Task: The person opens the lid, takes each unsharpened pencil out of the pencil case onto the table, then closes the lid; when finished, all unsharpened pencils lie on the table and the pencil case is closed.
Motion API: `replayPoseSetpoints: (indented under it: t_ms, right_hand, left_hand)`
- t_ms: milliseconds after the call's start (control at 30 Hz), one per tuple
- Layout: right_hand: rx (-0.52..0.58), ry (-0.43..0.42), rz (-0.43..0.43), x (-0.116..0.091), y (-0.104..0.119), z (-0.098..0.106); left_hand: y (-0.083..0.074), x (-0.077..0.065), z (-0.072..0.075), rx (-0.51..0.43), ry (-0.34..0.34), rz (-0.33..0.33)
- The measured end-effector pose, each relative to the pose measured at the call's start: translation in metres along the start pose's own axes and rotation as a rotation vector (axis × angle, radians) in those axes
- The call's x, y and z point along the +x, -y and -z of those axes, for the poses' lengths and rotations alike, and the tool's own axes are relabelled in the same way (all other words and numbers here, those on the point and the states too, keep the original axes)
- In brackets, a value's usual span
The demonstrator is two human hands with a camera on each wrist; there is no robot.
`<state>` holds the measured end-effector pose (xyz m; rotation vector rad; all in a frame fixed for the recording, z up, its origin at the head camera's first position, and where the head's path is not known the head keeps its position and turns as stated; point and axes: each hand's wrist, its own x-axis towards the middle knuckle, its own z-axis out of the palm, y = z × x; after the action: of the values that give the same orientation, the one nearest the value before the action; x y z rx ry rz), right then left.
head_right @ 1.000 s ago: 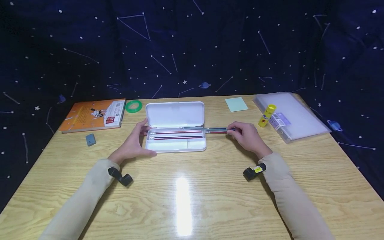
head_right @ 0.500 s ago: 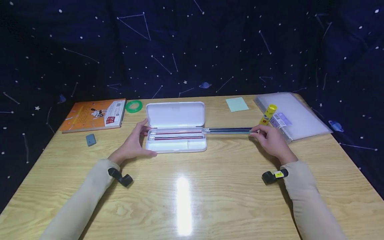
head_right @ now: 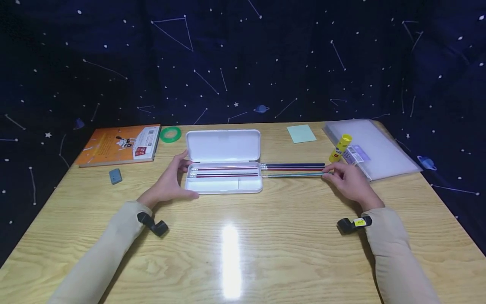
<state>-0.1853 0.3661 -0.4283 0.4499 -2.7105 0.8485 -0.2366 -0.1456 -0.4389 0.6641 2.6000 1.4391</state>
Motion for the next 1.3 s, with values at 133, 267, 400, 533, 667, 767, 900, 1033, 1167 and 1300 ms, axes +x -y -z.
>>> replayPoseSetpoints:
  t_ms: [133,267,400,533,667,767,900,1033,1167,1300]
  right_hand:
    - [0.002,0.003,-0.018,0.0,0.0,-0.002]
    - [-0.011,0.001,-0.025,0.001,0.0,-0.003]
    - [-0.029,-0.011,-0.017,0.002,0.0,-0.003]
    - [-0.041,-0.026,-0.015,0.004,0.0,-0.004]
    - [-0.044,-0.041,-0.033,0.007,0.0,-0.007]
    - [-0.046,-0.053,-0.042,0.008,-0.001,-0.009]
    - [-0.057,-0.066,-0.043,0.008,-0.004,-0.012]
    - [-0.062,-0.071,-0.06,0.009,-0.004,-0.013]
    - [-0.059,-0.073,-0.099,0.01,-0.002,-0.012]
    - [-0.062,-0.084,-0.113,0.011,0.0,-0.014]
  left_hand:
    - [0.0,0.0,0.0,-0.002,-0.003,-0.004]
    - [0.0,0.0,0.0,-0.009,-0.004,-0.006]
    - [0.0,0.001,0.0,-0.001,-0.005,-0.003]
    - [-0.001,0.001,0.0,0.009,-0.002,0.005]
    - [-0.002,0.001,0.0,0.015,0.001,0.015]
    - [-0.001,0.001,0.0,0.017,0.001,0.02]
    - [-0.001,0.0,0.0,0.008,0.003,0.009]
    - [0.0,0.0,0.0,-0.005,0.001,-0.009]
    - [0.0,0.0,-0.001,-0.001,-0.002,-0.018]
    - [-0.001,0.0,-0.001,0.007,0.0,-0.021]
